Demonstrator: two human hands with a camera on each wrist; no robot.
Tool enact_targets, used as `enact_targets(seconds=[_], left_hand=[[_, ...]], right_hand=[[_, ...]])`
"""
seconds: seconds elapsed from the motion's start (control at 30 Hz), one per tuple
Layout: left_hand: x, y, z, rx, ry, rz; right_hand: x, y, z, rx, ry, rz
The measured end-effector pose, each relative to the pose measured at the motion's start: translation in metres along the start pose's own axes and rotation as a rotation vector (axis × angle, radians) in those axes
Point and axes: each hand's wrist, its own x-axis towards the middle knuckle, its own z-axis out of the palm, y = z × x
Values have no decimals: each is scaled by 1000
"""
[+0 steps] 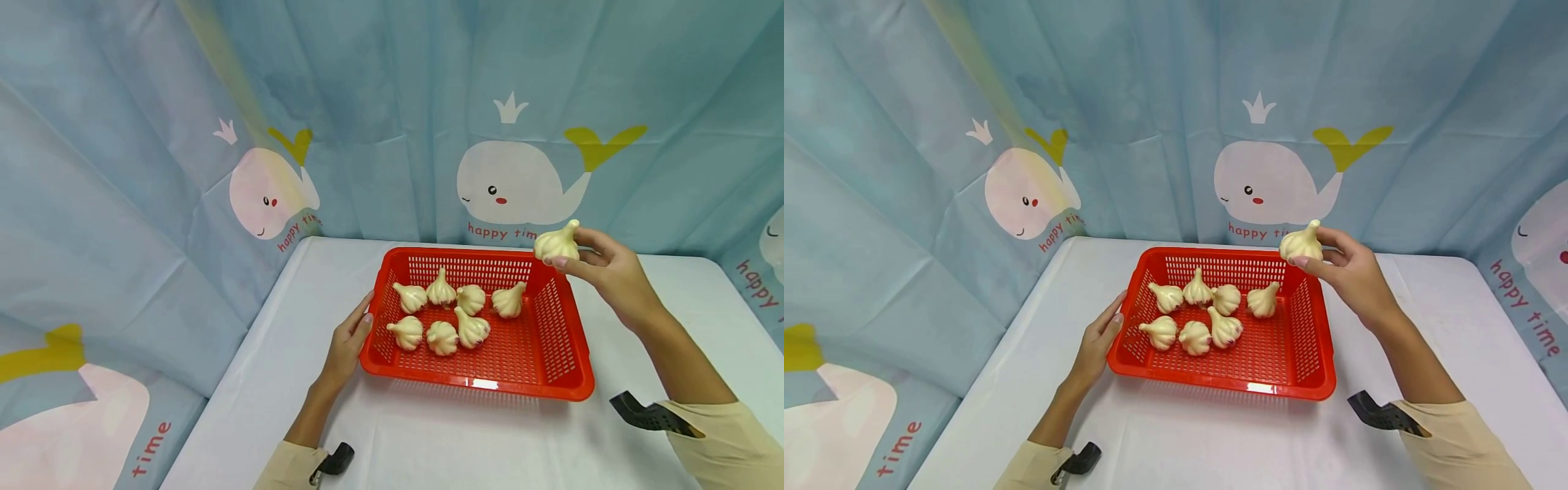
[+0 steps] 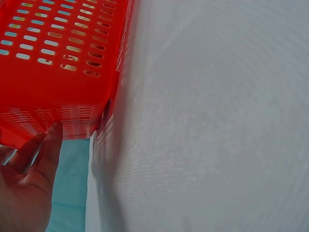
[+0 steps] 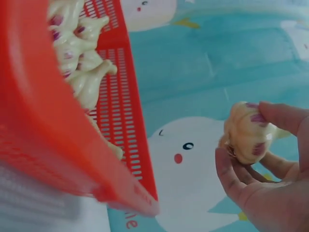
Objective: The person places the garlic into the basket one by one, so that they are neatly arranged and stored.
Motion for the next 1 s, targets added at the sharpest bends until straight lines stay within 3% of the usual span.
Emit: enact_targets(seconds=[0.6, 1.0], left_hand=[[-1, 2, -1, -11, -1, -10], [0, 0, 0, -29, 2, 26]], right_hand=[[28, -5, 17, 31, -82, 19], [44, 2, 32, 24, -150, 41]])
